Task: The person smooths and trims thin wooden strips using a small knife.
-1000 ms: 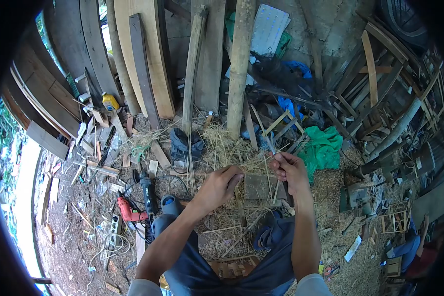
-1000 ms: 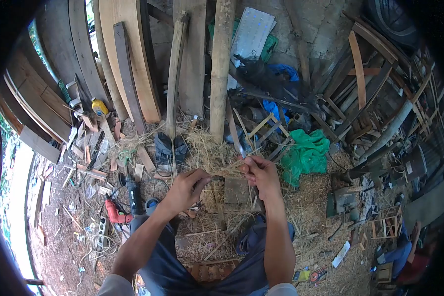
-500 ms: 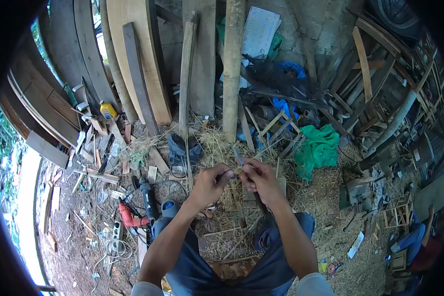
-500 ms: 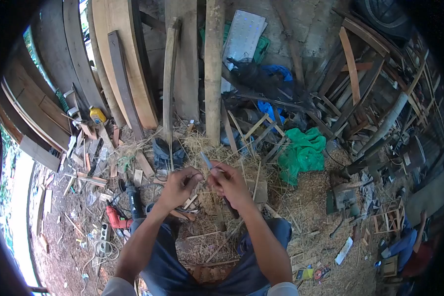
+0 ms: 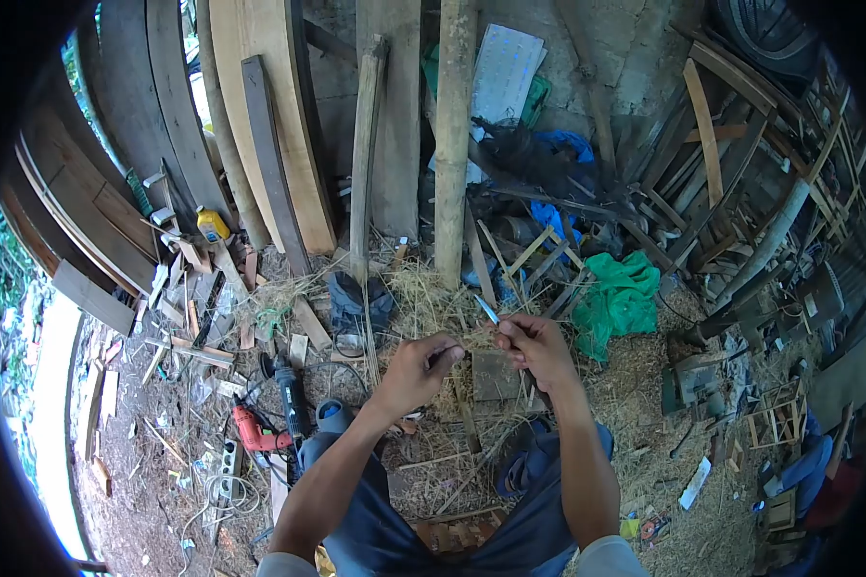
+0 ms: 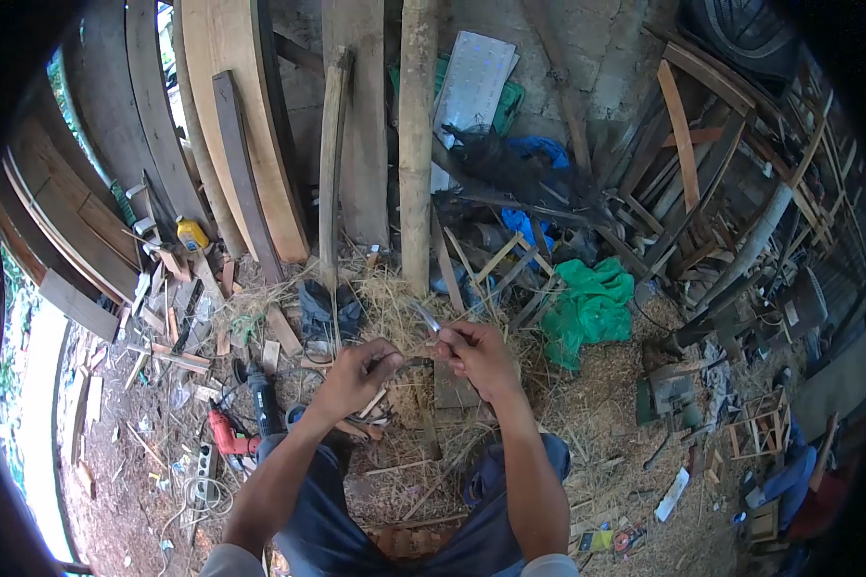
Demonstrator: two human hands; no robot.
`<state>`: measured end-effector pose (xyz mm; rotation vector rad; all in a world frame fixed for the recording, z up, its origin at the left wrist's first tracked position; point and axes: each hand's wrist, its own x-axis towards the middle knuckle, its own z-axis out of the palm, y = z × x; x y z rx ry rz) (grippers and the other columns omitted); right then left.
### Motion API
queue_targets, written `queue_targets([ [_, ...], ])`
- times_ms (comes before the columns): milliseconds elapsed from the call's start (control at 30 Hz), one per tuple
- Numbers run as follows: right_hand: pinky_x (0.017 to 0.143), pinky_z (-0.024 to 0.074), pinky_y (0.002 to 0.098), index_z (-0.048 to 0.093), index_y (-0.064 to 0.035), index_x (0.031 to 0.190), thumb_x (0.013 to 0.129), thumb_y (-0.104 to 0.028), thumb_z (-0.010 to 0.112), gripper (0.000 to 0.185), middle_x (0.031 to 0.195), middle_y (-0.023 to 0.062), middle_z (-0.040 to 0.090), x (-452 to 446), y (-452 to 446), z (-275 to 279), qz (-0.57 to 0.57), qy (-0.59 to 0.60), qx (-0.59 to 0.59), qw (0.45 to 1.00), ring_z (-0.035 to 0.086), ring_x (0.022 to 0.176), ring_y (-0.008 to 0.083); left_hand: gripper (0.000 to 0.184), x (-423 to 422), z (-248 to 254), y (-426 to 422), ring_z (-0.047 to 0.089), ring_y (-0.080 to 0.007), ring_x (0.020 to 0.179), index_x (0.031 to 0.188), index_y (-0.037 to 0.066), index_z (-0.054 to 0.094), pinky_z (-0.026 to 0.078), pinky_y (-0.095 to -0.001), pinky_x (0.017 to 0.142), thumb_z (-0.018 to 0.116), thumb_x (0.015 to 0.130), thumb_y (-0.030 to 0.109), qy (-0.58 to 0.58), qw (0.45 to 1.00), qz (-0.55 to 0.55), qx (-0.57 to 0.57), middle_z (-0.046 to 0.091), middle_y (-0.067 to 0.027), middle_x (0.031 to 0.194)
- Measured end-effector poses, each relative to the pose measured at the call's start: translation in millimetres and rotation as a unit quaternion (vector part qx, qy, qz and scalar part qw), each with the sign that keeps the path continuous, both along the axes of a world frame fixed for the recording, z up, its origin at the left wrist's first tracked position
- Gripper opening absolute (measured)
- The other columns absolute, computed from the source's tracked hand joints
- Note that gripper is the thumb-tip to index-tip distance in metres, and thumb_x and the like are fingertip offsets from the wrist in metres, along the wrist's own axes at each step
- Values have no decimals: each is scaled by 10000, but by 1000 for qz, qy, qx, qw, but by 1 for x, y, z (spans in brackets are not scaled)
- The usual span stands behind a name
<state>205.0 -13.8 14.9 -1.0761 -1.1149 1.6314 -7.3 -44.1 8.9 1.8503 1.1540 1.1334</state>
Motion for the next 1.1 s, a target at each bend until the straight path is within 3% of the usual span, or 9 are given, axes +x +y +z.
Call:
queue_targets([
  [333,441,313,190,636,-9,978,928,-132,574,147,675,-11,546,-28,-8,-25,-1,-96,27,995,395,502,30,98,-1,-7,5,516,-215,521,910,7,631,426,-325,544,618,869,95,22,999,16,-21,591,-151,647],
  [400,448,346,185,642,-29,964,941,-142,545,151,690,-14,566,-30,-8,-22,-22,-107,52,993,457,533,44,97,-6,-3,5,507,-181,536,903,6,636,423,-316,549,617,876,97,19,999,18,-21,583,-128,637],
  [433,446,334,179,646,-26,991,944,-147,543,166,680,-22,540,-22,-2,-13,-85,-74,43,993,432,525,34,98,-7,-3,4,498,-147,550,897,5,641,420,-308,554,616,882,99,13,999,20,-28,575,-105,627],
  [567,433,269,181,630,16,1036,948,-163,546,217,662,-41,499,10,16,-11,-84,12,56,995,361,511,16,94,-12,-3,2,473,-114,552,907,8,645,406,-297,541,613,890,94,-6,1000,18,-18,559,-82,617],
  [733,430,254,183,620,28,1044,943,-175,558,235,685,-42,507,15,14,-5,-116,13,47,992,357,511,14,104,-18,5,0,470,-105,555,899,3,639,398,-284,544,611,897,104,-7,999,4,-49,572,-75,636],
  [867,431,258,177,609,25,1055,930,-207,585,265,694,-42,508,55,22,1,-222,64,90,969,355,506,19,122,-26,-4,0,523,-164,505,893,13,643,415,-308,521,616,886,132,29,999,26,-25,590,-128,621],
  [1100,445,292,181,576,-1,1143,948,-190,553,273,710,-2,531,19,-4,-4,-91,35,56,994,368,511,29,139,-16,-18,10,482,-136,528,897,8,641,394,-298,525,605,894,142,-13,998,52,-32,577,-118,618],
])
